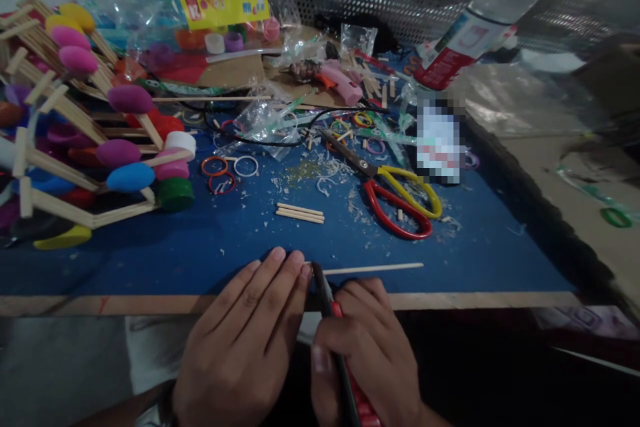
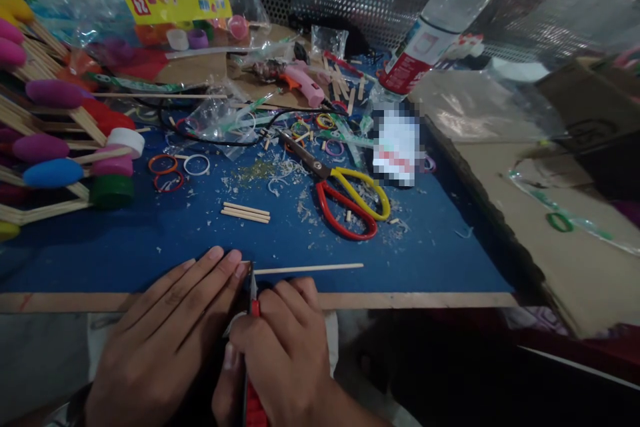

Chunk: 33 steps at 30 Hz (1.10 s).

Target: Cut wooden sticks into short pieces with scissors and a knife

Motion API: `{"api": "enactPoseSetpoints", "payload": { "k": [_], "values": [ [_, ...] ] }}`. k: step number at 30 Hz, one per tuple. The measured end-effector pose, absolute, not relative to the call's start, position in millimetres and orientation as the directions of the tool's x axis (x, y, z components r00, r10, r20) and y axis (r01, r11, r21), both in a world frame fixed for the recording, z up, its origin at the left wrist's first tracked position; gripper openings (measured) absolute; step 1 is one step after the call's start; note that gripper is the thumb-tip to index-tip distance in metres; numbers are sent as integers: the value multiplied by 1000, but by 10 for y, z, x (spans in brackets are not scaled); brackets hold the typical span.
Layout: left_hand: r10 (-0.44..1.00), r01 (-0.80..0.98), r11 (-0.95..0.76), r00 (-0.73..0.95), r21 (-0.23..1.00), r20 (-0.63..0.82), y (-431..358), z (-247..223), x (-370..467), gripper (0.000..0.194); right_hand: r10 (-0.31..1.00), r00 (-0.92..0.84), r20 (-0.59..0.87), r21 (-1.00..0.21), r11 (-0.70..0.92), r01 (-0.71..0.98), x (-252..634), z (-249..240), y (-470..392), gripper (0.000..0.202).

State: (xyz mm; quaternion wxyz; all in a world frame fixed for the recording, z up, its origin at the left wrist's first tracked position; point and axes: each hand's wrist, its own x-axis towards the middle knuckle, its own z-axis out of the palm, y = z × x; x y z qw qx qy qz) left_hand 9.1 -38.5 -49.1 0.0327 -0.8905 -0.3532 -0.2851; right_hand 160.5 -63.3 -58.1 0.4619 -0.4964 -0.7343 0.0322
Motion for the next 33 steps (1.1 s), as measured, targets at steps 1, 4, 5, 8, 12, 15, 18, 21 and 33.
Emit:
{"api": "enactPoseSetpoints", "payload": {
  "k": [1, 4, 5, 8, 12, 15, 18, 21, 33],
  "values": [
    [610, 648, -749, 592, 140, 527, -387, -488, 90, 37, 762, -88, 642, -503, 505, 701, 1615, -573, -636, 22],
    [609, 650, -750, 603, 126, 516, -389, -481, 86, 37, 783, -141, 606, -483, 502, 717, 1635, -524, -648, 22],
    [607, 650, -751, 608, 118, 512, -389, -481, 85, 37, 794, -158, 587, -477, 497, 725, 1636, -505, -654, 22],
    [604, 656, -748, 615, 96, 507, -392, -487, 85, 38, 806, -164, 569, -466, 481, 743, 1626, -471, -672, 21],
    [606, 667, -740, 606, 86, 515, -405, -503, 83, 38, 798, -154, 583, -453, 475, 754, 1614, -495, -690, 21],
    [605, 662, -744, 606, 93, 516, -407, -506, 82, 38, 783, -169, 598, -453, 504, 736, 1626, -519, -693, 21],
    [598, 657, -748, 609, 91, 521, -403, -503, 86, 38, 773, -173, 610, -456, 521, 722, 1641, -526, -694, 21],
    [596, 660, -747, 610, 81, 523, -406, -498, 89, 39, 763, -170, 623, -447, 526, 724, 1647, -530, -704, 21],
    [592, 638, -762, 612, 116, 524, -401, -492, 75, 37, 790, -167, 590, -448, 492, 747, 1595, -514, -656, 20]
  ]
}}
